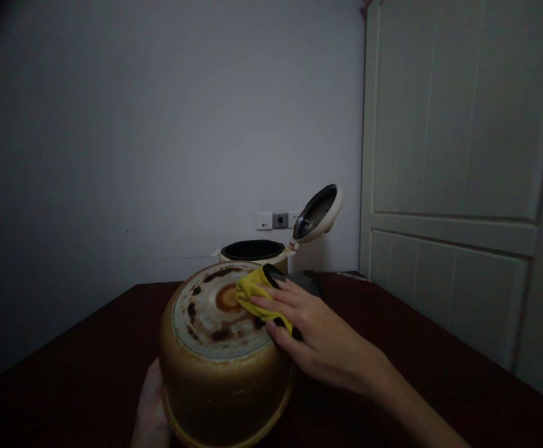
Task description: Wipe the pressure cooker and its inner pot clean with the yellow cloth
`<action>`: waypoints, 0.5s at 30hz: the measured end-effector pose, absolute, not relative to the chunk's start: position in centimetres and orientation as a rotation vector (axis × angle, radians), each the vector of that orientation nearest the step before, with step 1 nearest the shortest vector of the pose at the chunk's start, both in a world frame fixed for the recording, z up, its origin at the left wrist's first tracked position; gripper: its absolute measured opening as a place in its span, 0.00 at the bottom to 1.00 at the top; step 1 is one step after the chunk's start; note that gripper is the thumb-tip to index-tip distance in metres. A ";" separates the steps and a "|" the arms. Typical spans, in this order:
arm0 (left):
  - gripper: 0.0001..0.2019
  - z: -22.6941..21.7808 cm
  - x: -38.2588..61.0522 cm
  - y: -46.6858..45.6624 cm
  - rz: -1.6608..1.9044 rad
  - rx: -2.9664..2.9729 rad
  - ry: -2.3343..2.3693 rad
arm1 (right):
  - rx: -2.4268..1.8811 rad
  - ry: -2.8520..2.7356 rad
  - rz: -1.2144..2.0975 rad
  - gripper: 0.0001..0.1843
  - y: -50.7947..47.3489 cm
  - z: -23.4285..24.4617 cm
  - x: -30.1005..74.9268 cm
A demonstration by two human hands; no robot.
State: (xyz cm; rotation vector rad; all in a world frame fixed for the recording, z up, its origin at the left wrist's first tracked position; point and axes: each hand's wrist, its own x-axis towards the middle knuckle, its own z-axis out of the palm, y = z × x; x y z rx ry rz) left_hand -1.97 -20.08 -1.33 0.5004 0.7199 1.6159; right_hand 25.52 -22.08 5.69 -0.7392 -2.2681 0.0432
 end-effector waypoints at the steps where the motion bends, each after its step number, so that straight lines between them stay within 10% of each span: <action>1: 0.18 -1.5 -2.0 -19.9 1.568 0.484 0.681 | -0.745 -2.289 0.022 0.23 -22.9 5.7 25.0; 15: 0.20 -3.8 1.0 -18.1 1.317 0.444 0.312 | -0.486 -2.585 0.074 0.31 -21.0 10.1 19.0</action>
